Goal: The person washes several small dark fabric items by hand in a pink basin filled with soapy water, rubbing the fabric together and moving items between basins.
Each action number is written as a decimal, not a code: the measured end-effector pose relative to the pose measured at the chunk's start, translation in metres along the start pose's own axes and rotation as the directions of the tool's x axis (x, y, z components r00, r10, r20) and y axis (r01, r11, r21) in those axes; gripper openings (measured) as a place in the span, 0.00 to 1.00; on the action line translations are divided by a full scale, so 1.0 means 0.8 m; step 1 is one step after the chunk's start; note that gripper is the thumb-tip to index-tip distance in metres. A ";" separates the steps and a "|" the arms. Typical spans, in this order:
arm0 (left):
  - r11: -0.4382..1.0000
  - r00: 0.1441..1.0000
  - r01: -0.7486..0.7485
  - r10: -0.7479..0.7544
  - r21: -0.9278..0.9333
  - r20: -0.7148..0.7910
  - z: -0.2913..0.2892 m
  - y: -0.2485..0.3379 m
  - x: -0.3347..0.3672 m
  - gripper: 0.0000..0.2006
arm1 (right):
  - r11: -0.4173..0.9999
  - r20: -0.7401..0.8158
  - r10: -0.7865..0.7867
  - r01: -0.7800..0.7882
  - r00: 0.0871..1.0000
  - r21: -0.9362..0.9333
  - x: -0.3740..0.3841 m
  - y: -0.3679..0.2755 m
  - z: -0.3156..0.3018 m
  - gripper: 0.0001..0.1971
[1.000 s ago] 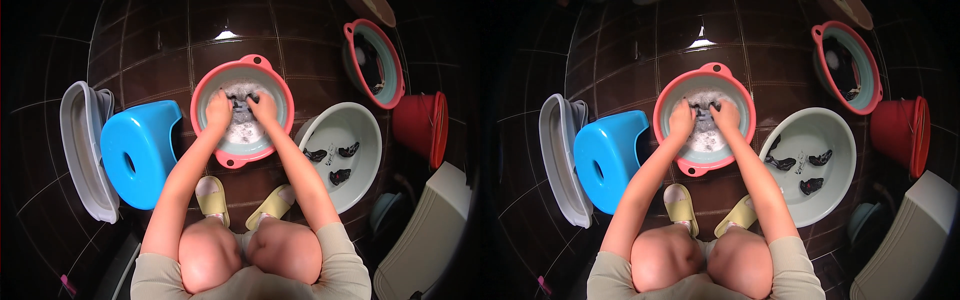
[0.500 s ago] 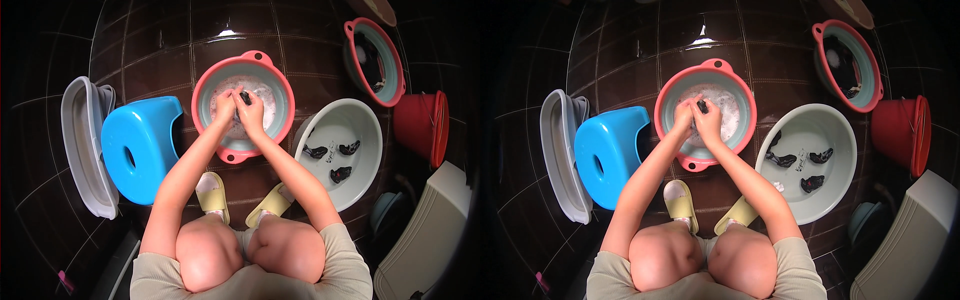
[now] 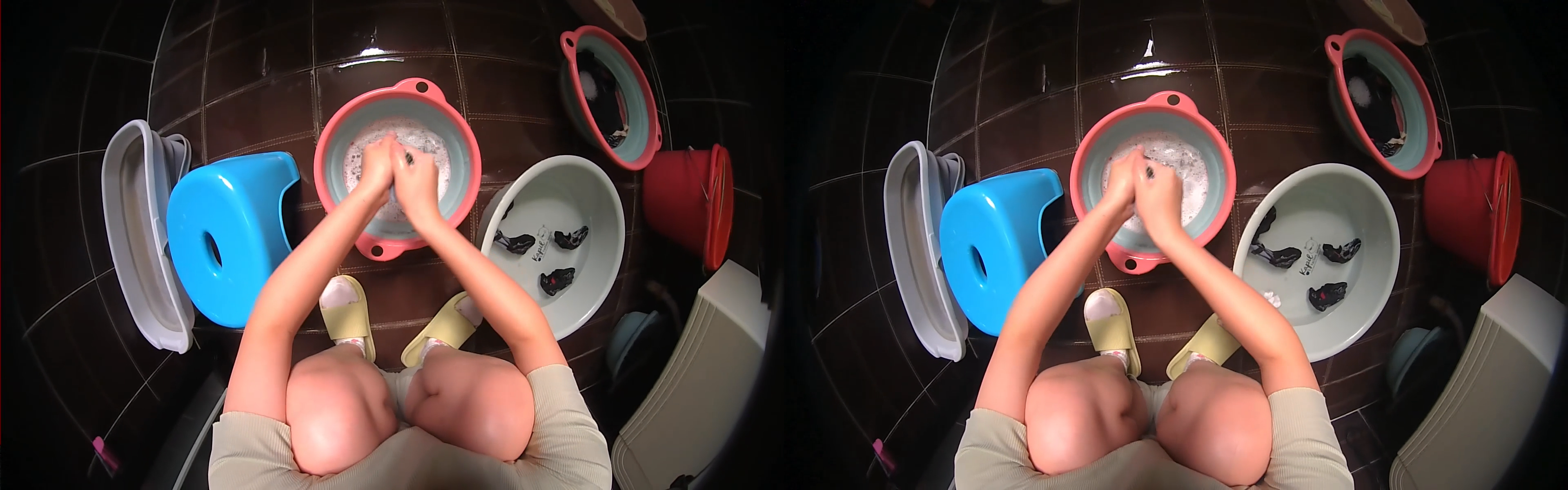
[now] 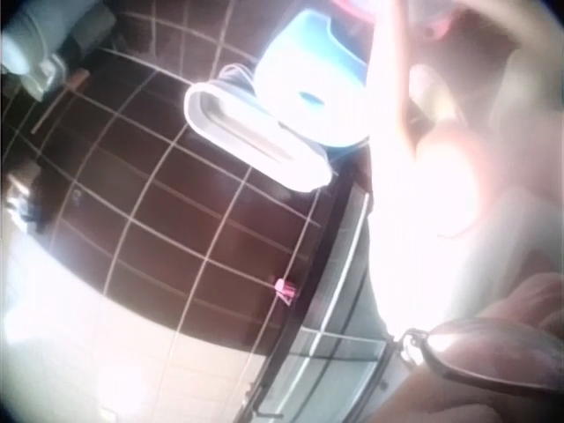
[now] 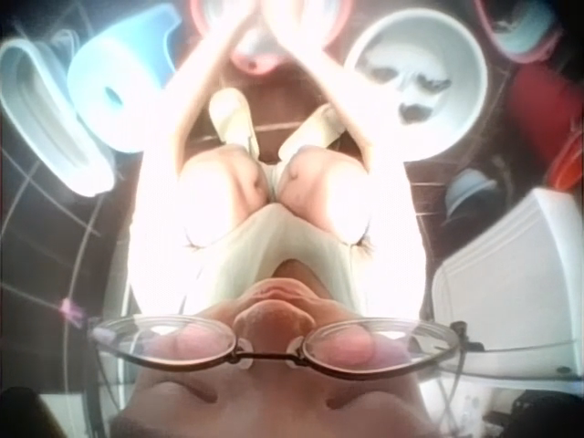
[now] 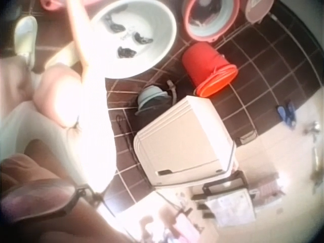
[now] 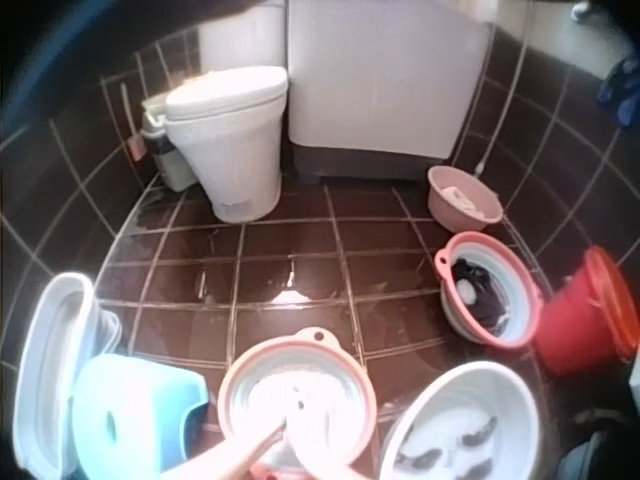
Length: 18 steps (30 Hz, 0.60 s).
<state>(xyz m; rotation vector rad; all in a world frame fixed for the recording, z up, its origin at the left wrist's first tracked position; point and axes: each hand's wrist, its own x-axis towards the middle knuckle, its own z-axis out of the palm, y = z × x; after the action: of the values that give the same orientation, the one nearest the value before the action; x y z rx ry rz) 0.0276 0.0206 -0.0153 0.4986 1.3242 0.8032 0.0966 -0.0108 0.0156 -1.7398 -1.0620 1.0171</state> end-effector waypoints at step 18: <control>0.991 0.998 0.056 -0.058 -0.121 -0.016 0.004 -0.003 -0.010 0.17 | 0.988 -0.005 -0.096 0.095 0.995 -0.118 -0.017 0.004 0.000 0.19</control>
<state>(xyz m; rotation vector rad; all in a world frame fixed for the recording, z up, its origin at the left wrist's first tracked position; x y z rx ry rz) 0.0307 0.0133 -0.0114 0.3572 1.2936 0.8367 0.0932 -0.0241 0.0153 -1.7680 -1.2080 0.8998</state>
